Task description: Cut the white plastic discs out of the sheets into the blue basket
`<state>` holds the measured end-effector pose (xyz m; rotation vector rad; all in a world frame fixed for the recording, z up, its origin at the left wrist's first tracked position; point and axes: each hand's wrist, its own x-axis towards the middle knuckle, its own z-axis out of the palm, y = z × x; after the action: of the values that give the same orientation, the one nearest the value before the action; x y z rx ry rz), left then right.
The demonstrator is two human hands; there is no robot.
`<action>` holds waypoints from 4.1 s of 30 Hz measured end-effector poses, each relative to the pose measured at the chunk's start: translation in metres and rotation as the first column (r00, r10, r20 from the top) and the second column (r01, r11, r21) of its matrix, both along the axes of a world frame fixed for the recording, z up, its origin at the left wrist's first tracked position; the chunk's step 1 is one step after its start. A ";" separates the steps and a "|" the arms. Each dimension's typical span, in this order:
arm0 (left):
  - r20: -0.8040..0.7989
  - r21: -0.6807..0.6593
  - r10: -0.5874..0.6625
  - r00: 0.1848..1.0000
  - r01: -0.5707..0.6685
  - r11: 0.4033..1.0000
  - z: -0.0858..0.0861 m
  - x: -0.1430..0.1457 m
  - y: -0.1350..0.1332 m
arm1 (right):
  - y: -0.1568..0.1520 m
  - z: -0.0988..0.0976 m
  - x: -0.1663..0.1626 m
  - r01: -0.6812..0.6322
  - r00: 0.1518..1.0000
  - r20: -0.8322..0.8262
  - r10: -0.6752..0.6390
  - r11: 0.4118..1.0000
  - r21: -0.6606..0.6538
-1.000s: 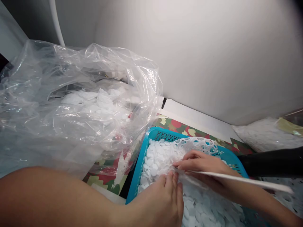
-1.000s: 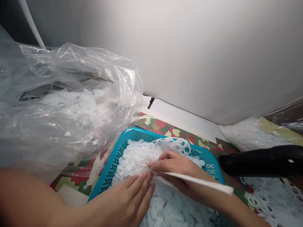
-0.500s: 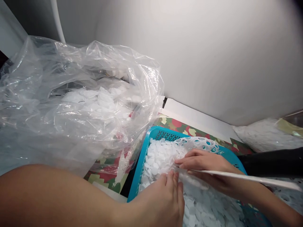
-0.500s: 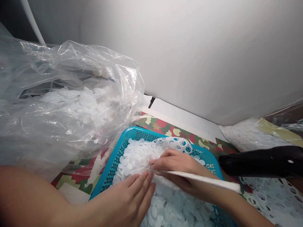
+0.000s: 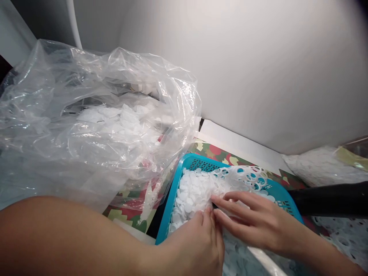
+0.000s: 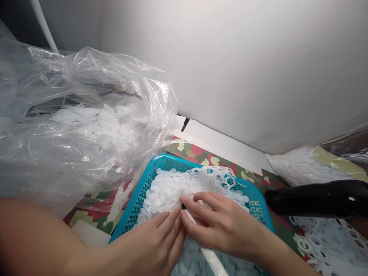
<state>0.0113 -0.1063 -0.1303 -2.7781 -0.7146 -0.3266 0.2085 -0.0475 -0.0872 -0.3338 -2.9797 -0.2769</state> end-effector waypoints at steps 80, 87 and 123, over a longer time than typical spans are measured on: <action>0.079 0.130 0.022 0.997 -0.033 0.991 -0.028 0.006 -0.015 | 0.003 -0.005 0.011 0.003 0.998 -0.053 -0.016 0.970 -0.244; 0.059 0.124 0.009 0.998 -0.016 0.992 -0.025 0.006 -0.013 | 0.000 -0.003 0.011 0.046 0.997 -0.040 -0.059 0.964 -0.262; 0.141 0.209 0.093 0.986 -0.122 0.970 -0.029 0.001 -0.024 | -0.008 -0.011 -0.001 0.175 0.887 -0.242 -0.392 0.773 -0.610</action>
<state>0.0128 -0.1298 -0.1591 -2.5189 -0.8045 -0.5348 0.2077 -0.0555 -0.0984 -0.8145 -2.5583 0.6215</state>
